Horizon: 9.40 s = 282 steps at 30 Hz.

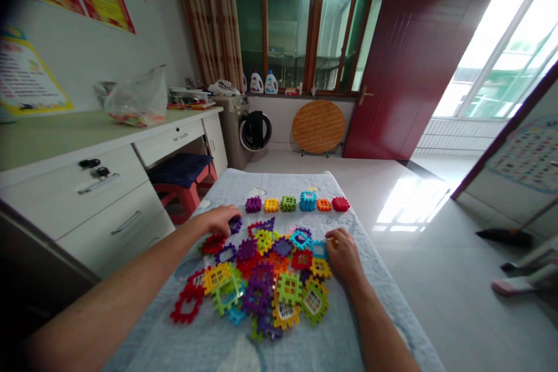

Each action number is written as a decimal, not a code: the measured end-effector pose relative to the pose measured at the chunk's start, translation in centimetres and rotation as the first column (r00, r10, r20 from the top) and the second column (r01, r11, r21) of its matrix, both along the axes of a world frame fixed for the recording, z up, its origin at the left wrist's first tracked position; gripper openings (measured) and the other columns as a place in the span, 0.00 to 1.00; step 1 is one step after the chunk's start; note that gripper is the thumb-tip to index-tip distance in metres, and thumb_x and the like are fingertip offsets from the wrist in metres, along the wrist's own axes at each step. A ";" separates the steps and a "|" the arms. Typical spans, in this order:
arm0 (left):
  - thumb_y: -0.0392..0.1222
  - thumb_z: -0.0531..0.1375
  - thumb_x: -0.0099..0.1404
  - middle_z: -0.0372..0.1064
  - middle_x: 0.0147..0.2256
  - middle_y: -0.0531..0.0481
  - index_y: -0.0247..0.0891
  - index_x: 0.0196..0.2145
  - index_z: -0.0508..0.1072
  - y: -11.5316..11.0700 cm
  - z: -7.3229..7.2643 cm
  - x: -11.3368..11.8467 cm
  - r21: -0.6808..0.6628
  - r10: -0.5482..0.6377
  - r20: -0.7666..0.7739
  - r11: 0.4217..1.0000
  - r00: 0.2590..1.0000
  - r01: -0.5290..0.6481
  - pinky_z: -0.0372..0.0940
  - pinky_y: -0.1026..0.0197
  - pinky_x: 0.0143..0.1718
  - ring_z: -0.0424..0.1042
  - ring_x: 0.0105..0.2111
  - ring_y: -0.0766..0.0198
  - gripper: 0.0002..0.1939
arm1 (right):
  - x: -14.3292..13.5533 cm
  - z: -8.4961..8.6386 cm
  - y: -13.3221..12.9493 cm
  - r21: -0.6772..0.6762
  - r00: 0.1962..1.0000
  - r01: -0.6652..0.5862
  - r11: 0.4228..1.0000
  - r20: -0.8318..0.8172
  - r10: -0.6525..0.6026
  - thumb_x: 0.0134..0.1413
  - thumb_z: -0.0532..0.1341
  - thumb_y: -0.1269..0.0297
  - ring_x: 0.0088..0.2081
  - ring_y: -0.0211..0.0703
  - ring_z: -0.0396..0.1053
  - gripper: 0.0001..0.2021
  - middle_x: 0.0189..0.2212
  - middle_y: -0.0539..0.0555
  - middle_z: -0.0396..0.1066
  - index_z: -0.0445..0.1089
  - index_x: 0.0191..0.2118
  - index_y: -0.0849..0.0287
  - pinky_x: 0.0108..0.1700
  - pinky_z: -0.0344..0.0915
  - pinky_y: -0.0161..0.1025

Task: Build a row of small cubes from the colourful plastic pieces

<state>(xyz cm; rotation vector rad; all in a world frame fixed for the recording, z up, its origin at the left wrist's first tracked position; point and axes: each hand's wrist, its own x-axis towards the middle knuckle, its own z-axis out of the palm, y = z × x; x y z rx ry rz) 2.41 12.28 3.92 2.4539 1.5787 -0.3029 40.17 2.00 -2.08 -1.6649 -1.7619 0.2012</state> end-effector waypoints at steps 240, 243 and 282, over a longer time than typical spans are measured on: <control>0.42 0.58 0.53 0.61 0.52 0.40 0.35 0.51 0.67 -5.6 -0.6 -1.2 0.163 0.091 0.255 0.977 0.963 -0.136 0.55 0.55 0.54 0.60 0.52 0.51 0.27 | 0.1 -0.2 0.2 -0.006 0.999 -0.032 0.999 0.018 0.032 0.47 0.52 0.63 0.39 0.43 0.67 0.13 0.35 0.54 0.70 0.72 0.34 0.58 0.46 0.61 0.40; 0.48 0.62 0.48 0.65 0.48 0.42 0.36 0.49 0.69 -5.6 -0.9 -1.2 0.120 0.084 0.208 0.987 0.974 -0.111 0.58 0.55 0.51 0.62 0.49 0.49 0.30 | 0.2 -0.3 0.3 -0.012 0.999 -0.030 0.999 0.021 0.030 0.47 0.52 0.63 0.39 0.43 0.67 0.13 0.35 0.54 0.70 0.72 0.33 0.58 0.46 0.61 0.39; 0.39 0.60 0.46 0.69 0.45 0.41 0.32 0.45 0.70 6.5 0.2 3.1 0.201 -0.089 0.307 0.979 0.947 0.027 0.61 0.60 0.46 0.68 0.45 0.54 0.26 | -0.1 0.3 0.0 -0.049 1.000 -0.021 0.999 -0.011 0.020 0.48 0.52 0.64 0.40 0.44 0.67 0.10 0.34 0.53 0.69 0.71 0.32 0.56 0.45 0.61 0.40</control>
